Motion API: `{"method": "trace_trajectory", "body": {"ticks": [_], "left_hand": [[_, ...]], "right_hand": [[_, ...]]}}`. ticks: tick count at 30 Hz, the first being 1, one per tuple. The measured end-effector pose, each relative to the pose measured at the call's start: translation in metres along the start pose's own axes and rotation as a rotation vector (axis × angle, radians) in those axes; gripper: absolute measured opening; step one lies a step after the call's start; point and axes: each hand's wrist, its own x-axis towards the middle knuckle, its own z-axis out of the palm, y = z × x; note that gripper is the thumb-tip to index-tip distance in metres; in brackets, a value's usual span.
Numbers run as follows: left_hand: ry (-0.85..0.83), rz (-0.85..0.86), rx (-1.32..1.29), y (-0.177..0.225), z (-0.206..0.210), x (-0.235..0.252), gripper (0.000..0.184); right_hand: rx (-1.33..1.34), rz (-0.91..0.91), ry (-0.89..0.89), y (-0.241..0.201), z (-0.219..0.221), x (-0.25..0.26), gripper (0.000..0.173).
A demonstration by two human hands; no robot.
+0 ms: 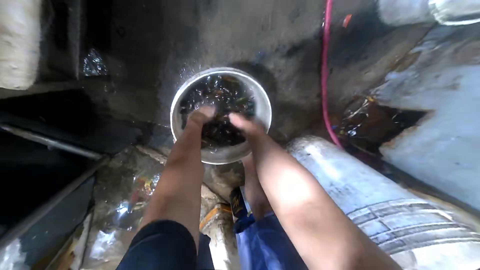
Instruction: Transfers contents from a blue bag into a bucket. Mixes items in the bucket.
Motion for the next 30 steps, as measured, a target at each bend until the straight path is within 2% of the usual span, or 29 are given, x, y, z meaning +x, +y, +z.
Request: {"method": "trace_trajectory", "body": {"ticks": [2, 4, 7, 8, 11, 14, 17, 21, 24, 27, 30], "left_hand": [[0.135, -0.128, -0.369, -0.008, 0.009, 0.0, 0.063], [0.237, -0.238, -0.61, -0.004, 0.008, -0.017, 0.077], [0.303, -0.199, -0.812, 0.004, 0.01, -0.049, 0.076], [0.306, -0.172, -0.845, 0.006, 0.012, -0.06, 0.077], [0.358, -0.101, -0.865, 0.008, 0.026, -0.091, 0.077], [0.403, -0.057, -0.946, 0.031, 0.028, -0.129, 0.066], [0.484, -0.07, -0.985, 0.045, 0.024, -0.176, 0.057], [0.637, -0.108, -1.015, 0.033, 0.025, -0.251, 0.048], [0.707, -0.226, -1.056, 0.028, 0.028, -0.309, 0.047], [0.679, -0.331, -1.024, 0.026, 0.062, -0.366, 0.054], [0.606, -0.394, -0.98, 0.045, 0.085, -0.407, 0.058]], "right_hand": [[0.359, 0.059, 0.104, 0.014, 0.01, -0.017, 0.056], [0.576, 0.098, 0.147, 0.012, 0.016, -0.033, 0.07], [0.841, 0.078, 0.166, 0.01, 0.025, -0.046, 0.088], [0.891, 0.051, 0.158, 0.006, 0.026, -0.055, 0.087], [0.878, -0.097, 0.129, -0.006, 0.03, -0.082, 0.072], [0.627, -0.184, 0.109, -0.016, 0.021, -0.113, 0.078], [0.494, -0.233, 0.049, -0.021, -0.021, -0.151, 0.065], [0.613, -0.249, -0.081, -0.008, -0.116, -0.219, 0.043], [0.676, -0.274, 0.06, 0.0, -0.193, -0.274, 0.04], [0.788, -0.31, 0.191, 0.005, -0.245, -0.337, 0.043], [1.011, -0.487, 0.239, -0.029, -0.3, -0.393, 0.042]]}}
